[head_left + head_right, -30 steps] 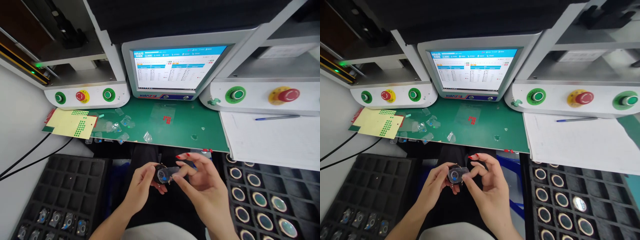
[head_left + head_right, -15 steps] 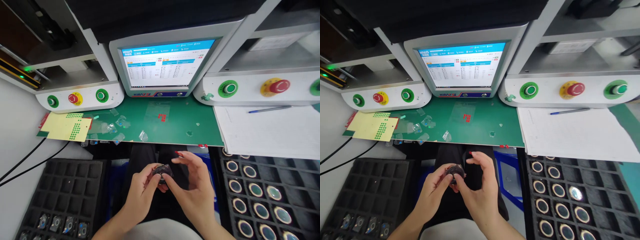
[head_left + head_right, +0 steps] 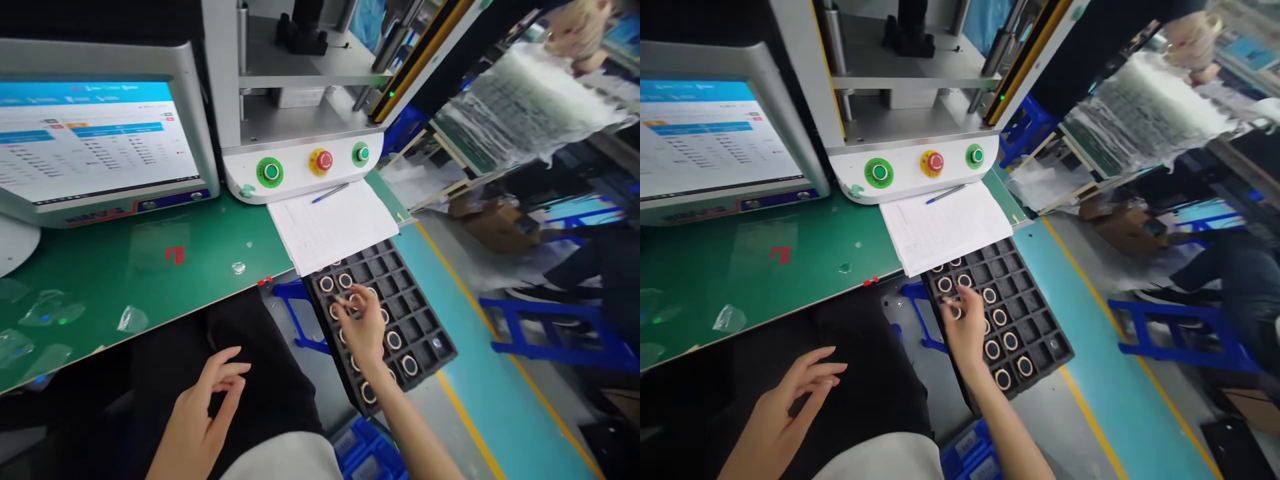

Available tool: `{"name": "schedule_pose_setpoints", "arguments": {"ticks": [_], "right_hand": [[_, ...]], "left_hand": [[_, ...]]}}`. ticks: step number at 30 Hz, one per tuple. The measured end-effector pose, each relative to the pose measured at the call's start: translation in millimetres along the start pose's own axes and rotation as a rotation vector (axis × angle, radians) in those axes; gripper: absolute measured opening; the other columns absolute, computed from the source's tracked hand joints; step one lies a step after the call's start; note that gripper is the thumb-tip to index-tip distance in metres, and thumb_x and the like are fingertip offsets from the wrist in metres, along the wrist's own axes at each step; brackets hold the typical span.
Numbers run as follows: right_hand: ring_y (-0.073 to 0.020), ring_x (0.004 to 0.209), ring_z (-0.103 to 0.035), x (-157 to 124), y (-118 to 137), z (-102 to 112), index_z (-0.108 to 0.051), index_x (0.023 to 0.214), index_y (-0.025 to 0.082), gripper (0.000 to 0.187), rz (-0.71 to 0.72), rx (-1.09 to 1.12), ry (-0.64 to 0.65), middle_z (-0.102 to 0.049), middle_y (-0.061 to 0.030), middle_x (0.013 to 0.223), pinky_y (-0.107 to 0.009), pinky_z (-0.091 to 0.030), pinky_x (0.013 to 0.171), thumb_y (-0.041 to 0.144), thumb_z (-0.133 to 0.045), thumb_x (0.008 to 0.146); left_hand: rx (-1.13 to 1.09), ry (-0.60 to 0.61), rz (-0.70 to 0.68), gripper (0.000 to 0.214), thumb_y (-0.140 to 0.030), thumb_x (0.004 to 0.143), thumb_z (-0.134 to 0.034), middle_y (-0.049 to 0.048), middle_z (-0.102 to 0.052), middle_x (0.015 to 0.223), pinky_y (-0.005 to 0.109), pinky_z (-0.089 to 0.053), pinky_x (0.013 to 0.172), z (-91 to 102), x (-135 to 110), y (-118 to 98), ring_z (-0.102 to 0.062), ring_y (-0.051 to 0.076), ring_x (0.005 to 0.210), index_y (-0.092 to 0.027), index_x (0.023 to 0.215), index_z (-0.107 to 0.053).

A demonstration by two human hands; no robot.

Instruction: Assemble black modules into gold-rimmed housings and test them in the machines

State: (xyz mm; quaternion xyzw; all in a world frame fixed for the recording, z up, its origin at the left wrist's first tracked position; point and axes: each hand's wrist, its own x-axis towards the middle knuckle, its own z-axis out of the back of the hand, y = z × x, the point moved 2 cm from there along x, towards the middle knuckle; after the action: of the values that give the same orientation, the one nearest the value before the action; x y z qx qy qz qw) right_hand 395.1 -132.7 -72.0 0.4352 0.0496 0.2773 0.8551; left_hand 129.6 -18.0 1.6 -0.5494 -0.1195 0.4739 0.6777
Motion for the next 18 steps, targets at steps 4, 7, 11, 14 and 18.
{"name": "schedule_pose_setpoints", "arguments": {"ticks": [4, 7, 11, 14, 18], "right_hand": [[-0.0209, 0.098, -0.064, 63.6, -91.8, 12.6, -0.055, 0.124, 0.015, 0.034, -0.054, -0.26, -0.135, -0.059, -0.0099, 0.121, -0.042, -0.056, 0.086, 0.034, -0.061, 0.096], [-0.0227, 0.107, -0.062, 95.8, -128.3, 4.6, -0.058, 0.124, 0.017, 0.034, -0.04, -0.375, -0.121, -0.059, -0.0095, 0.125, -0.044, -0.055, 0.09, 0.035, -0.061, 0.096], [-0.0236, 0.112, -0.061, 112.4, -147.7, -15.4, -0.059, 0.124, 0.018, 0.033, -0.007, -0.437, -0.081, -0.058, -0.0099, 0.128, -0.046, -0.053, 0.095, 0.035, -0.06, 0.097], [-0.0239, 0.113, -0.06, 112.6, -154.8, -25.7, -0.059, 0.125, 0.018, 0.033, 0.002, -0.423, -0.059, -0.058, -0.0102, 0.13, -0.046, -0.052, 0.096, 0.035, -0.06, 0.097], [-0.0233, 0.109, -0.062, 106.6, -156.3, -19.7, -0.059, 0.124, 0.016, 0.034, 0.007, -0.334, -0.038, -0.06, -0.0097, 0.126, -0.045, -0.054, 0.093, 0.035, -0.061, 0.096]], "left_hand": [[0.136, 0.01, -0.043, 0.029, -0.042, 0.092, -0.052, -0.0002, -0.077, 0.101, 0.028, -0.061, 0.077, -10.2, 8.0, 5.6, -0.074, 0.02, 0.087, -0.03, 0.116, -0.063], [0.176, 0.006, -0.081, 0.026, -0.042, 0.092, -0.052, -0.002, -0.077, 0.099, 0.027, -0.061, 0.079, -14.7, 8.8, 6.7, -0.074, 0.02, 0.086, -0.032, 0.112, -0.065], [0.207, -0.003, -0.07, 0.025, -0.041, 0.092, -0.051, -0.0016, -0.077, 0.098, 0.027, -0.062, 0.076, -16.2, 8.6, 6.1, -0.075, 0.02, 0.086, -0.032, 0.11, -0.067], [0.229, 0.035, -0.058, 0.025, -0.042, 0.093, -0.05, -0.0013, -0.077, 0.101, 0.027, -0.063, 0.076, -15.8, 10.6, 8.2, -0.074, 0.02, 0.091, -0.033, 0.109, -0.067], [0.259, 0.107, -0.097, 0.026, -0.042, 0.094, -0.05, -0.0013, -0.077, 0.103, 0.027, -0.064, 0.078, -14.3, 13.7, 15.9, -0.075, 0.02, 0.093, -0.033, 0.111, -0.067]]}}
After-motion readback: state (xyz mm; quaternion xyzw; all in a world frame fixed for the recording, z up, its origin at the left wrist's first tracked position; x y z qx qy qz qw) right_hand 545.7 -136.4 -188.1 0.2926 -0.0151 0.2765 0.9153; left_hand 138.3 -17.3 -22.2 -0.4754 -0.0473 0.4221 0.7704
